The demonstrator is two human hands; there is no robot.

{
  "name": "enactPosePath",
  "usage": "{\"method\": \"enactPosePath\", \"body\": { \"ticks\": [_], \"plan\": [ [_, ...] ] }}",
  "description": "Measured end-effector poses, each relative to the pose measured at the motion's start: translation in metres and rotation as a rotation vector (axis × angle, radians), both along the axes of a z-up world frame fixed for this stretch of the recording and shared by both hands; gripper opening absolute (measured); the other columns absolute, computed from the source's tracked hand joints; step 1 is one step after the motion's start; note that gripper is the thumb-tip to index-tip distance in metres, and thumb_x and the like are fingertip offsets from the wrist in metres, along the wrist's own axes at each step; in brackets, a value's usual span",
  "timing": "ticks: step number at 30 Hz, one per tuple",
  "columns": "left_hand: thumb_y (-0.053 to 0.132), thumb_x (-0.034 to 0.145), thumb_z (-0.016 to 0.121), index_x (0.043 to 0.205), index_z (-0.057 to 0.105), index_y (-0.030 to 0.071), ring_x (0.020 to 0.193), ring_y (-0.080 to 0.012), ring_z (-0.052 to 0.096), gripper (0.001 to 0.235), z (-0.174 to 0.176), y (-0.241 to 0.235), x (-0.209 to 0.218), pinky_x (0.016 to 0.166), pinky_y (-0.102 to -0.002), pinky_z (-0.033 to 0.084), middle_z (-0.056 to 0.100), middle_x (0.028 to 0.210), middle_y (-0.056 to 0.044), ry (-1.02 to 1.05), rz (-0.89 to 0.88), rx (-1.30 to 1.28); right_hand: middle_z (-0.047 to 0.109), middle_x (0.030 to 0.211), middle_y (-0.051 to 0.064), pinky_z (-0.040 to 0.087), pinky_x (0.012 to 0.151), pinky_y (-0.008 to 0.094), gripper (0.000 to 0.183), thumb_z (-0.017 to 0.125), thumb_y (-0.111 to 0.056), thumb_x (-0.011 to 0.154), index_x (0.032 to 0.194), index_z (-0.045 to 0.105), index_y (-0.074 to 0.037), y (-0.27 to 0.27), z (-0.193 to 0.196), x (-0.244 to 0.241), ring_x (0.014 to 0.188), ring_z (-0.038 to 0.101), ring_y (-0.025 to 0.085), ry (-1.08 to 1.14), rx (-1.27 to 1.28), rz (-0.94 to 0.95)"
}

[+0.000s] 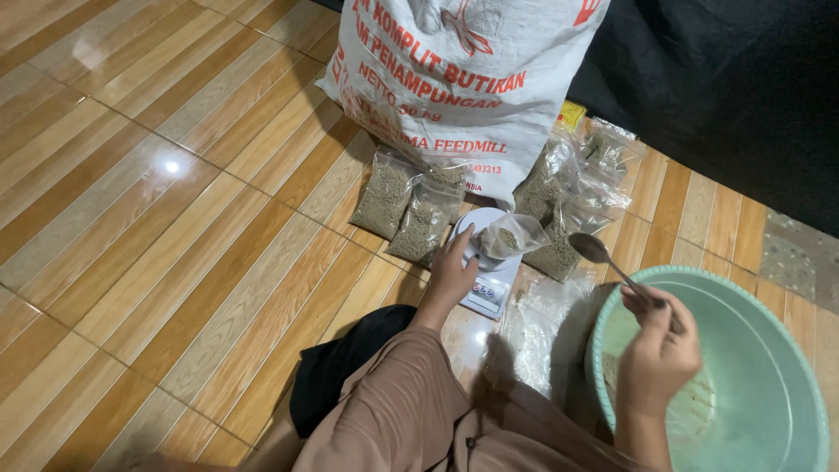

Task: Packaging pet feed from a large basin into small plastic bags and weighing them on a digital scale.

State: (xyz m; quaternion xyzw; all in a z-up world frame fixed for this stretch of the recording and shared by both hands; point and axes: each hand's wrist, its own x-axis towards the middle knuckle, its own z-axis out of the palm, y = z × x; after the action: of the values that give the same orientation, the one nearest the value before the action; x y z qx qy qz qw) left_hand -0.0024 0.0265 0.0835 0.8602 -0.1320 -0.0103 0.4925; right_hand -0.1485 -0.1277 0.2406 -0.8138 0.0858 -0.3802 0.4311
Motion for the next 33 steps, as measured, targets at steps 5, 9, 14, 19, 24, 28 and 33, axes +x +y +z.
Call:
{"method": "enactPosePath", "body": {
  "ticks": [5,9,14,19,24,28,33],
  "plan": [
    [0.007,0.079,0.051,0.124,0.050,0.013,0.103,-0.0281,0.054,0.045,0.005,0.000,-0.012,0.084,-0.038,0.048,0.053,0.122,-0.013,0.124,0.018,-0.072,0.055,0.103,0.025,0.051,0.093,0.035,0.016,0.035,0.003,0.108,0.115,0.042,0.015,-0.025,-0.012,-0.060,0.097,0.059,0.028,-0.001,0.221,-0.143],
    [0.010,0.081,0.054,0.106,0.052,0.008,0.100,-0.0205,0.058,0.026,0.007,-0.008,-0.025,0.084,-0.034,0.048,0.059,0.107,-0.008,0.246,0.045,-0.096,0.053,0.104,0.030,0.051,0.094,0.033,0.016,0.030,0.004,0.112,0.116,0.039,0.016,-0.084,-0.064,-0.106,0.100,0.060,0.033,0.001,0.260,-0.198],
    [0.012,0.082,0.054,0.105,0.052,0.008,0.103,-0.0205,0.058,0.023,0.000,-0.029,-0.065,0.082,-0.033,0.050,0.059,0.108,-0.009,0.430,-0.091,-0.066,0.033,0.123,0.049,0.031,0.107,0.055,0.029,0.019,0.004,0.099,0.124,0.026,0.016,-0.260,-0.196,-0.192,0.122,0.037,0.054,0.195,0.678,0.158],
    [0.016,0.082,0.053,0.105,0.058,0.007,0.104,-0.0203,0.054,0.025,0.004,-0.040,-0.126,0.086,-0.032,0.045,0.058,0.108,-0.008,0.362,-0.414,-0.064,0.047,0.120,0.047,0.031,0.096,0.055,0.034,0.046,0.000,0.099,0.117,0.047,0.030,-0.484,-0.389,-0.243,0.117,0.044,0.051,0.001,1.586,0.730],
    [0.017,0.081,0.051,0.097,0.059,0.005,0.087,-0.0204,0.055,0.021,0.008,-0.021,-0.168,0.075,-0.030,0.045,0.058,0.096,-0.009,0.409,-0.558,-0.102,0.061,0.120,0.029,0.039,0.095,0.047,0.050,0.052,-0.011,0.094,0.137,0.034,0.009,-0.512,-0.421,-0.300,0.113,0.056,0.037,0.214,1.324,0.535],
    [0.019,0.082,0.052,0.090,0.061,0.006,0.085,-0.0207,0.058,0.018,0.007,-0.006,-0.177,0.075,-0.029,0.046,0.062,0.096,-0.007,0.438,-0.580,0.002,0.025,0.138,0.045,0.014,0.111,0.054,0.051,0.004,-0.013,0.098,0.135,0.019,0.019,-0.415,-0.297,-0.315,0.130,0.022,0.051,0.630,1.245,-0.067],
    [0.011,0.078,0.052,0.084,0.061,0.007,0.085,-0.0244,0.058,0.012,0.016,-0.001,-0.163,0.075,-0.032,0.046,0.062,0.091,-0.007,0.210,-0.516,0.032,0.055,0.092,0.032,0.050,0.083,0.037,0.020,0.029,0.015,0.106,0.104,0.047,0.023,-0.069,-0.060,-0.215,0.086,0.060,0.036,0.078,0.028,-0.534]
  ]
}}
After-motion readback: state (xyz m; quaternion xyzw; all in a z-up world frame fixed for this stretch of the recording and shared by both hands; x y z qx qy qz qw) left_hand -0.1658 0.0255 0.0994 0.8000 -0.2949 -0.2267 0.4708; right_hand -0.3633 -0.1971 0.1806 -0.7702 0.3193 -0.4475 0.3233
